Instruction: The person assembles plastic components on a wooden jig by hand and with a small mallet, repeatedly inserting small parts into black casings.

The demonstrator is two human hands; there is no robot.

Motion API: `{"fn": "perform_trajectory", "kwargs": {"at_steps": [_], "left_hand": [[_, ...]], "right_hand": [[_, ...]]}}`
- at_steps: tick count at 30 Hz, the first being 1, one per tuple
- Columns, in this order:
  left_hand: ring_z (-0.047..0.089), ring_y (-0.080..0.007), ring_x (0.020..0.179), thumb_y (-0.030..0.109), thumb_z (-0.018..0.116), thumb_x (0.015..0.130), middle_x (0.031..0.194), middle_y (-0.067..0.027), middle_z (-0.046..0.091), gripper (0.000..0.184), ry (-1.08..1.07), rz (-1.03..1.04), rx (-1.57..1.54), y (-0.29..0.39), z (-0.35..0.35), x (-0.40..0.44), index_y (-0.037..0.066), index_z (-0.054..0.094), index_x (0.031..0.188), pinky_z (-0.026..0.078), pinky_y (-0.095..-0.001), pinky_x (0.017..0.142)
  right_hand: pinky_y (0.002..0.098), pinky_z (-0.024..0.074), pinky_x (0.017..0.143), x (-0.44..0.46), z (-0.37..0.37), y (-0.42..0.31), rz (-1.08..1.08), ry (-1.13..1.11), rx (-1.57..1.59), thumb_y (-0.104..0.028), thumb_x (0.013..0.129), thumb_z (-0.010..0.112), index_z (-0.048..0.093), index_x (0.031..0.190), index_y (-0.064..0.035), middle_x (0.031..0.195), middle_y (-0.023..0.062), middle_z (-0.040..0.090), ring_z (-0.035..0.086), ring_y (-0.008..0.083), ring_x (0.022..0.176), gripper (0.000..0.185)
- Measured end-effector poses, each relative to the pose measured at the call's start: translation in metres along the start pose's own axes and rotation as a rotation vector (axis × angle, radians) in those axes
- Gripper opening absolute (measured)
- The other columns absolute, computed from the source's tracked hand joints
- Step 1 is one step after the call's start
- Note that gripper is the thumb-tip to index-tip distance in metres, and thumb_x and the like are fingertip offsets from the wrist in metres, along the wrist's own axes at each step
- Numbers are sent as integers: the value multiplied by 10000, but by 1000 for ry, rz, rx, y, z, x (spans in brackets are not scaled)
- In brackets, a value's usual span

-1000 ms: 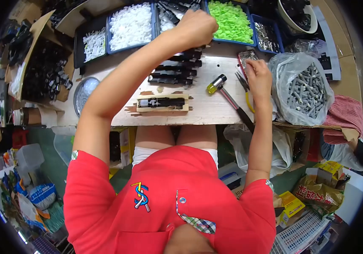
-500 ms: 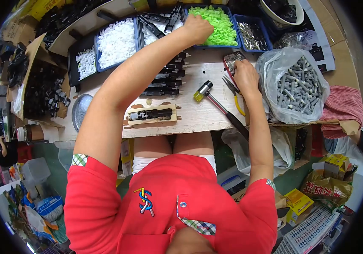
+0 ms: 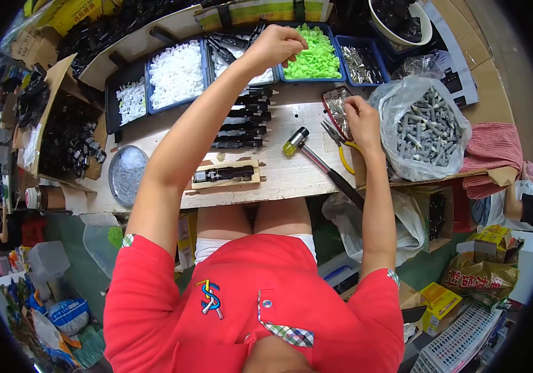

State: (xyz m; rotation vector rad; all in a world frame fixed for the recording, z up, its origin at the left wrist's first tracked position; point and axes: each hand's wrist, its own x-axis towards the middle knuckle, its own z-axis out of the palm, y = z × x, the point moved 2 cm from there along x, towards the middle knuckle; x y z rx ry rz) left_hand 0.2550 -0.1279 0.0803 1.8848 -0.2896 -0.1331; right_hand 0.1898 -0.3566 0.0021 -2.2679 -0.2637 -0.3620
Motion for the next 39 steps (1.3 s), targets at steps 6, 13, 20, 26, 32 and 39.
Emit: {"fn": "perform_trajectory", "kwargs": {"at_steps": [6, 13, 20, 26, 32, 39], "left_hand": [[541, -113, 621, 116, 559, 856, 750, -55, 569, 203, 4, -164, -709, -9, 6, -127, -55, 583, 963, 455, -234, 580], [570, -118, 641, 44, 626, 792, 776, -52, 601, 218, 58, -252, -959, -48, 15, -226, -26, 598, 997, 494, -240, 594], [571, -117, 603, 41, 640, 778, 808, -79, 615, 204, 114, -214, -990, -57, 7, -255, -38, 616, 965, 510, -259, 516], [570, -122, 584, 49, 655, 768, 763, -81, 612, 188, 135, -170, -967, -61, 3, -263, -36, 623, 932, 507, -266, 509], [583, -132, 579, 54, 639, 784, 738, -84, 610, 159, 209, -120, -1081, -73, 3, -270, -26, 615, 919, 510, -284, 498], [584, -139, 567, 45, 601, 812, 736, -96, 610, 130, 311, -81, -1248, -88, 9, -276, -15, 606, 927, 514, -300, 485]], "right_hand": [[174, 383, 626, -33, 7, -64, 128, -160, 702, -63, 826, 578, 595, 848, -4, 788, -24, 546, 480, 39, 695, 65], [175, 373, 616, -76, 43, -140, 33, -425, 841, -33, 833, 557, 585, 858, 12, 808, 6, 521, 475, 55, 697, 59], [194, 382, 610, -89, 72, -162, 17, -496, 821, -30, 825, 557, 577, 848, 15, 797, 14, 514, 479, 70, 690, 54], [225, 400, 608, -90, 78, -172, -58, -502, 720, -16, 805, 562, 578, 813, 18, 754, 43, 532, 511, 112, 691, 38], [242, 418, 599, -98, 85, -189, -179, -434, 610, 16, 784, 575, 599, 821, 18, 756, 69, 546, 535, 150, 691, 44], [259, 438, 613, -112, 98, -188, -308, -296, 588, 35, 776, 574, 622, 924, -8, 818, 88, 557, 551, 182, 723, 161]]}}
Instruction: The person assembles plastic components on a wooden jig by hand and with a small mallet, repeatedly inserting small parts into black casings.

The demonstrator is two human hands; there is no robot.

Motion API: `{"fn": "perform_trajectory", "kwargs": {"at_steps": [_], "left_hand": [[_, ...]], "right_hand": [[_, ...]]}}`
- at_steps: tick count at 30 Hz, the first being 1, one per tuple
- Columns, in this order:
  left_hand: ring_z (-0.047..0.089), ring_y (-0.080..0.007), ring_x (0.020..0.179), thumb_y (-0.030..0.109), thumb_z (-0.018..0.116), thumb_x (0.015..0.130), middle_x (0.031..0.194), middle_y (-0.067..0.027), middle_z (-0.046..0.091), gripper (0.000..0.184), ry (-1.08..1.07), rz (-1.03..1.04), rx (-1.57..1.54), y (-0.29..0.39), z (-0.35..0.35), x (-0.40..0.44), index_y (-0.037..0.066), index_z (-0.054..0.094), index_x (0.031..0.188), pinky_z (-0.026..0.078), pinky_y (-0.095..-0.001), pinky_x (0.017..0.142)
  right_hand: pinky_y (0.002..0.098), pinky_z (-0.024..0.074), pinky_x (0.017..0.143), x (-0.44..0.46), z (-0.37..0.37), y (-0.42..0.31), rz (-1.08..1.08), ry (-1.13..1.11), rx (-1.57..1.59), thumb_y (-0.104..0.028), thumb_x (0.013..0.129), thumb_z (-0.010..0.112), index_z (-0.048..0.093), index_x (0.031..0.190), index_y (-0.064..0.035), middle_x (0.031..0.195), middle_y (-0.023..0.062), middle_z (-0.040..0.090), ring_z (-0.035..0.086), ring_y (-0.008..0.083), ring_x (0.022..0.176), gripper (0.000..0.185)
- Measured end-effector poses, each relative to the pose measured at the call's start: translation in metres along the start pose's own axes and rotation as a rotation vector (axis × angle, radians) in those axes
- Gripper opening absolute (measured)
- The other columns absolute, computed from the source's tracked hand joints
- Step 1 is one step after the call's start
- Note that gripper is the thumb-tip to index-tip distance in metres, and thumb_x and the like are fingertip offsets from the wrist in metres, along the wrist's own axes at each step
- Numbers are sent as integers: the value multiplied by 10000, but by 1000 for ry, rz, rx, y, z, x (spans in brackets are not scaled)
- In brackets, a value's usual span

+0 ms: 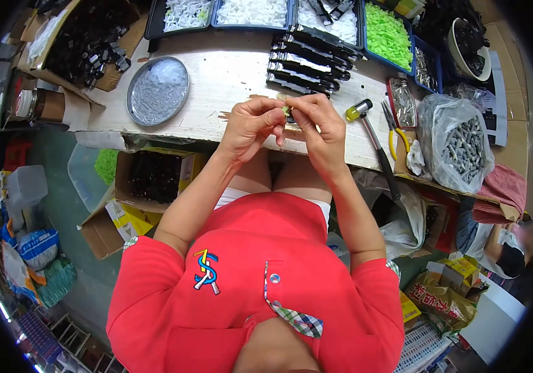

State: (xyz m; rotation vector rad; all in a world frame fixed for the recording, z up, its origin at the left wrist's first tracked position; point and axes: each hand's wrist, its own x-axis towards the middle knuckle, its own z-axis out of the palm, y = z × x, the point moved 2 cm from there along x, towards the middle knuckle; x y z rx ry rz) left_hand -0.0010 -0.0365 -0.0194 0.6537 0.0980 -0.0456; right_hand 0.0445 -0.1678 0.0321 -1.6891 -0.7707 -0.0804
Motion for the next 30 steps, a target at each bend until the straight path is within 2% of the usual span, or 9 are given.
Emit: {"fn": "perform_trajectory", "kwargs": {"at_steps": [9, 12, 14, 15, 16, 18, 19, 26, 30], "left_hand": [[563, -120, 564, 55, 602, 816, 732, -69, 604, 121, 69, 66, -15, -4, 2, 1, -5, 615, 920, 499, -259, 496], [543, -83, 613, 55, 624, 801, 738, -33, 591, 85, 164, 180, 390, 11, 8, -3, 6, 641, 870, 433, -188, 542], [534, -84, 653, 43, 630, 788, 769, -34, 593, 71, 164, 461, 861, 23, 3, -4, 15, 648, 850, 427, -199, 562], [525, -118, 733, 58, 658, 743, 795, -24, 592, 61, 183, 473, 981, 24, -1, -4, 48, 657, 803, 413, -244, 638], [525, -118, 733, 58, 658, 743, 795, -24, 592, 61, 183, 469, 980, 24, -7, -3, 48, 657, 803, 413, -244, 638], [510, -163, 808, 81, 676, 702, 811, -8, 593, 63, 122, 679, 1442, 21, -12, -1, 84, 656, 761, 368, -283, 725], [507, -195, 849, 89, 693, 669, 876, -24, 589, 113, 92, 690, 1494, 19, -14, 0, 72, 651, 772, 367, -307, 745], [472, -176, 922, 83, 662, 655, 900, 9, 573, 99, 77, 625, 1580, 5, -17, 5, 93, 624, 747, 299, -315, 808], [458, -185, 897, 92, 626, 648, 864, 12, 552, 51, 63, 657, 1534, 3, -18, 8, 97, 596, 689, 271, -341, 790]], "right_hand": [[319, 390, 577, 2, -1, -1, -264, -3, -367, -10, 675, 646, 607, 791, -39, 720, 59, 541, 517, 225, 658, 125], [323, 371, 586, 2, -6, 5, -251, -53, -439, -28, 679, 643, 597, 760, -46, 725, 46, 550, 526, 215, 673, 95], [322, 354, 603, 2, -12, 12, -226, -109, -483, -53, 698, 633, 593, 754, -61, 730, 37, 547, 526, 207, 697, 70], [321, 344, 614, 0, -14, 19, -203, -182, -530, -64, 706, 627, 590, 752, -67, 729, 34, 540, 523, 200, 710, 58], [320, 333, 625, -1, -13, 24, -180, -256, -577, -76, 715, 621, 587, 749, -72, 727, 31, 533, 519, 194, 723, 48], [321, 326, 632, -1, -11, 28, -189, -282, -596, -84, 719, 617, 584, 746, -76, 724, 30, 524, 513, 193, 727, 43], [322, 319, 640, 0, -9, 30, -200, -307, -616, -92, 724, 612, 581, 743, -80, 721, 29, 515, 507, 192, 732, 39], [335, 319, 647, 11, 1, 36, -261, -441, -672, -92, 723, 612, 581, 763, -74, 719, 37, 510, 510, 202, 726, 53], [356, 321, 668, 25, 5, 28, -181, -643, -745, -81, 703, 590, 597, 719, -69, 724, 56, 522, 523, 220, 761, 21]]}}
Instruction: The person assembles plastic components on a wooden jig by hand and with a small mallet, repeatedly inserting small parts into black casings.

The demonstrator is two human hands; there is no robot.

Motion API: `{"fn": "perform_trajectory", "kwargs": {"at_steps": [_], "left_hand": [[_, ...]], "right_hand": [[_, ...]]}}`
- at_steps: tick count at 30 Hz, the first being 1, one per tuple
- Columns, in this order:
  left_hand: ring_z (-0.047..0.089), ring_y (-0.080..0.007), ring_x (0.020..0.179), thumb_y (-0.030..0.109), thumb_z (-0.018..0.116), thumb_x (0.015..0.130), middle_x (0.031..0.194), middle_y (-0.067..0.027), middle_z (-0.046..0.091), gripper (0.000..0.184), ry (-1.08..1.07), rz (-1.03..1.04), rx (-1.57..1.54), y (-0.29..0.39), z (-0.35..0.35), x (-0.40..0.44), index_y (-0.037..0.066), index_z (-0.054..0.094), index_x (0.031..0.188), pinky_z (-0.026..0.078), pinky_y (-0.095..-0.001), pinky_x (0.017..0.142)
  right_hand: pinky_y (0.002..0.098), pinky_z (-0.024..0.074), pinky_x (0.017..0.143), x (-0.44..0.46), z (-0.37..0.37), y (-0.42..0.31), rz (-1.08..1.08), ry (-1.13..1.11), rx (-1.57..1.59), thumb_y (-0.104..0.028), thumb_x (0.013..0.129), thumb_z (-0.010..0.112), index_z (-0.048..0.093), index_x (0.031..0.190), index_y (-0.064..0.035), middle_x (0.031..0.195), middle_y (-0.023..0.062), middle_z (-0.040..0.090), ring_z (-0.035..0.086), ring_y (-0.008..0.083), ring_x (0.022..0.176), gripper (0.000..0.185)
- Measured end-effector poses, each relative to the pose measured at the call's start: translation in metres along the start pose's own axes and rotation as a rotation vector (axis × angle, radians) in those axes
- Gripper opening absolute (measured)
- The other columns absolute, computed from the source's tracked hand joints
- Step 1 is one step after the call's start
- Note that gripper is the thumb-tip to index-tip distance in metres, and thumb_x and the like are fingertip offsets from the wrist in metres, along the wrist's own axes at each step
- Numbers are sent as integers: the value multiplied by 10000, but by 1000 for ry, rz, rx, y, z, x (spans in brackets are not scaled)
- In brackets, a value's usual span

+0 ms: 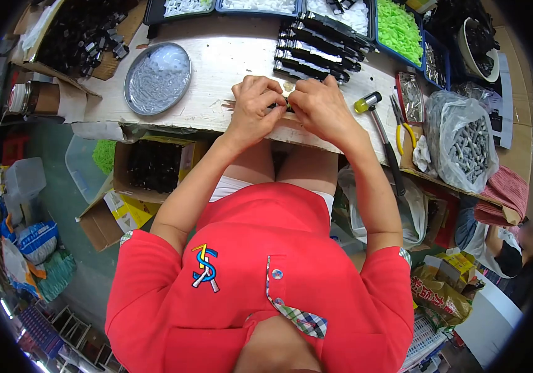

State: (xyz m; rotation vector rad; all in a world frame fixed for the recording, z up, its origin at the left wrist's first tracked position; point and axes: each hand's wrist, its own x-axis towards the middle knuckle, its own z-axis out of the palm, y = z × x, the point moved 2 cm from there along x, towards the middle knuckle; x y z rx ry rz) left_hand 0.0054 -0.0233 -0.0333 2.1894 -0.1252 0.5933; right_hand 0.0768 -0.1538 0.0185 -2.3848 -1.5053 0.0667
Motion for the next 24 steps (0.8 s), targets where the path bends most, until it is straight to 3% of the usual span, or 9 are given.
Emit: {"fn": "perform_trajectory", "kwargs": {"at_steps": [5, 8, 11, 13, 17, 19, 24], "left_hand": [[454, -190, 901, 96, 626, 645, 863, 12, 548, 55, -4, 10, -4, 1, 0, 0, 100, 588, 685, 268, -346, 792], [459, -183, 942, 83, 649, 659, 902, 13, 558, 109, -45, -4, 51, 4, -3, 2, 98, 625, 765, 283, -336, 820], [451, -183, 931, 118, 661, 667, 894, 13, 551, 130, -34, -49, 91, 11, -4, 2, 116, 647, 796, 275, -340, 811], [444, -181, 914, 158, 678, 665, 876, 16, 542, 148, -78, -1, 190, 11, 0, 4, 136, 667, 811, 269, -344, 794], [447, -178, 869, 159, 698, 643, 841, 27, 532, 105, -120, -21, 244, 12, 2, 11, 134, 674, 742, 267, -347, 758], [449, -178, 854, 129, 705, 627, 822, 27, 525, 107, -149, -22, 226, 12, 2, 12, 135, 675, 729, 268, -348, 748], [450, -187, 859, 124, 707, 630, 804, 16, 507, 117, -178, 35, 256, 13, 1, 12, 140, 663, 737, 274, -357, 751]], "right_hand": [[384, 327, 694, 3, -1, 0, 30, -95, 17, -68, 692, 582, 615, 698, -58, 748, 74, 552, 540, 245, 791, 35], [350, 354, 641, -7, -2, 8, 7, -2, 40, -58, 695, 600, 607, 728, -55, 719, 69, 526, 540, 233, 729, 33], [302, 424, 510, -29, -12, 23, 74, 262, 277, -12, 718, 626, 601, 787, 1, 702, 94, 547, 553, 242, 597, 74], [353, 364, 588, -48, -19, 34, 219, 261, 272, -92, 734, 608, 615, 754, -55, 714, 65, 547, 545, 257, 671, 42], [341, 392, 543, -77, -48, 40, 310, 299, 266, -56, 734, 615, 605, 763, -21, 702, 98, 549, 542, 269, 618, 46], [312, 412, 529, -86, -60, 45, 292, 345, 211, -30, 740, 609, 601, 775, -6, 709, 108, 553, 542, 256, 592, 43], [253, 416, 593, -120, -102, 71, 478, 466, 175, -16, 771, 591, 605, 845, 5, 725, 84, 551, 526, 157, 645, 78]]}}
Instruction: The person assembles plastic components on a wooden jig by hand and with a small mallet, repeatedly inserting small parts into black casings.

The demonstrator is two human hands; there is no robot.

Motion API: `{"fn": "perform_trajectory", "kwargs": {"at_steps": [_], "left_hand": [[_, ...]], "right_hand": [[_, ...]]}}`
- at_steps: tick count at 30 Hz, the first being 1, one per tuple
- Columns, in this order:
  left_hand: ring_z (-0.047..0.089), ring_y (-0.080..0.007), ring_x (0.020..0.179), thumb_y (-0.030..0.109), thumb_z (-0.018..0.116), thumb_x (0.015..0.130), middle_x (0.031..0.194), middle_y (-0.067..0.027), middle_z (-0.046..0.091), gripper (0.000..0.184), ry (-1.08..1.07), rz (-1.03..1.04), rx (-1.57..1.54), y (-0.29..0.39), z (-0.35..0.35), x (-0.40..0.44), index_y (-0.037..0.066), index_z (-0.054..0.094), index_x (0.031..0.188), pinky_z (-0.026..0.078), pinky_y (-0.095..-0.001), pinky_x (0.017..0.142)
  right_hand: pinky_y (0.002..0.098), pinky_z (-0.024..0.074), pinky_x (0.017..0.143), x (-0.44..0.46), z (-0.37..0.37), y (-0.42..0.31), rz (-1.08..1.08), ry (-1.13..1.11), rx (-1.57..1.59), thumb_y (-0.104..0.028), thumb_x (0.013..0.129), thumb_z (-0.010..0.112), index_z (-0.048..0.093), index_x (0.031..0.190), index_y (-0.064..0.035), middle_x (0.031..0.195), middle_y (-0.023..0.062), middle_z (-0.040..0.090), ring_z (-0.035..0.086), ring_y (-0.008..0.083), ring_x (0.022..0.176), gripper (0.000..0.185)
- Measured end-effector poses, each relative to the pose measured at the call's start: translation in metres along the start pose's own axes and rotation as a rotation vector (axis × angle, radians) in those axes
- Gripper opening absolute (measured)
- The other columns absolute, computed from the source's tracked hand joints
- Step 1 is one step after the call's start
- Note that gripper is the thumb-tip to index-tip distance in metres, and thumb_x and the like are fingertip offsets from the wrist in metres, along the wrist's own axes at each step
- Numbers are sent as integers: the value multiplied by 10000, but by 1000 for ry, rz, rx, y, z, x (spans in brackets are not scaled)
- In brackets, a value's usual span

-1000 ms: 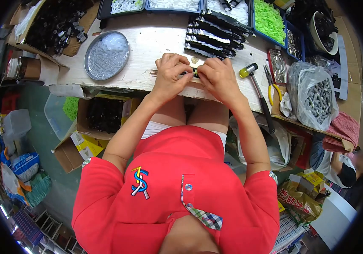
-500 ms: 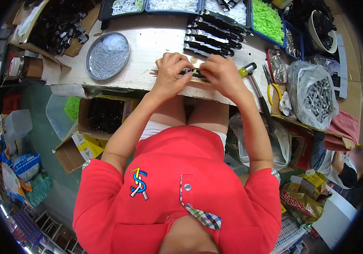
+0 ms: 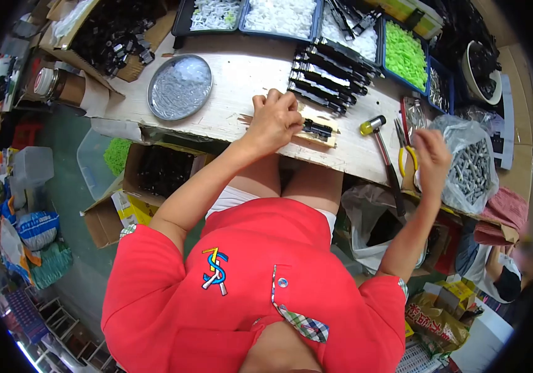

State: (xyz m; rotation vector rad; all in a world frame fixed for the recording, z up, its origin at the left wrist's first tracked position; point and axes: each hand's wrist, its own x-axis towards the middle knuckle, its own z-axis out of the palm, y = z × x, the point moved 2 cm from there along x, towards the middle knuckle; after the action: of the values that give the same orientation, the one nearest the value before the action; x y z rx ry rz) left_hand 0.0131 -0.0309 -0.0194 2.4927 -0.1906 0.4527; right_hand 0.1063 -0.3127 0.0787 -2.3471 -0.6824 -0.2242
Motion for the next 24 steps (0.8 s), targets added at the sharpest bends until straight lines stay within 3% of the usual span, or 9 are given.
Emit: {"fn": "perform_trajectory", "kwargs": {"at_steps": [4, 6, 8, 12, 13, 15, 17, 22, 24], "left_hand": [[449, -194, 886, 129, 702, 635, 831, 11, 507, 121, 72, 41, 18, 2, -1, -3, 141, 646, 742, 276, -364, 749], [446, -206, 901, 153, 705, 634, 870, -3, 513, 149, 67, 62, 5, 0, -1, -5, 138, 644, 769, 280, -366, 755], [443, -222, 920, 208, 715, 643, 911, -26, 515, 202, 1, 70, -55, -6, -6, -4, 141, 650, 822, 294, -370, 777], [496, -211, 949, 214, 681, 710, 945, -44, 589, 184, 174, -32, 3, -52, -53, 37, 140, 661, 877, 343, -398, 875], [560, -205, 842, 199, 663, 732, 843, -43, 624, 134, 292, -5, 118, -76, -70, 56, 122, 671, 842, 425, -361, 794], [592, -240, 655, 188, 647, 748, 748, -100, 618, 128, 402, -140, 229, -123, -98, 91, 69, 674, 785, 466, -324, 604], [618, -300, 843, 247, 654, 707, 875, -134, 648, 188, 290, -480, 210, -184, -111, 122, 120, 686, 843, 487, -389, 721], [600, -317, 905, 256, 686, 687, 942, -145, 633, 218, -56, -630, 413, -224, -98, 150, 128, 677, 863, 478, -410, 781], [596, -305, 921, 241, 702, 672, 953, -133, 631, 206, -49, -621, 436, -231, -91, 153, 125, 679, 841, 476, -412, 787]], "right_hand": [[259, 430, 651, 7, -64, 63, 63, 363, -383, -32, 795, 565, 607, 868, 6, 777, 96, 579, 547, 178, 694, 92], [300, 446, 687, 14, -83, 94, 113, 392, -514, -100, 816, 551, 621, 893, -1, 806, 115, 602, 581, 246, 730, 144], [351, 444, 747, 8, -108, 165, 414, 147, -726, -177, 827, 541, 623, 959, -19, 878, 145, 610, 582, 318, 820, 221], [396, 414, 808, 6, -109, 183, 444, 53, -818, -221, 830, 535, 594, 1041, -47, 961, 177, 571, 540, 353, 923, 280], [396, 414, 808, 7, -108, 179, 444, 53, -815, -221, 830, 535, 594, 1041, -47, 961, 177, 571, 540, 353, 923, 280], [388, 413, 792, 11, -110, 167, 466, 23, -746, -219, 831, 534, 595, 1021, -41, 956, 177, 570, 541, 347, 911, 267], [378, 419, 769, 12, -111, 170, 468, 34, -720, -198, 822, 548, 597, 995, -30, 938, 175, 578, 551, 340, 882, 246], [375, 432, 743, 18, -117, 176, 559, 27, -569, -161, 794, 575, 595, 979, -19, 906, 176, 594, 570, 336, 832, 235], [372, 431, 741, 21, -118, 179, 562, -1, -589, -156, 796, 570, 591, 958, -10, 903, 177, 591, 568, 332, 833, 220]]}}
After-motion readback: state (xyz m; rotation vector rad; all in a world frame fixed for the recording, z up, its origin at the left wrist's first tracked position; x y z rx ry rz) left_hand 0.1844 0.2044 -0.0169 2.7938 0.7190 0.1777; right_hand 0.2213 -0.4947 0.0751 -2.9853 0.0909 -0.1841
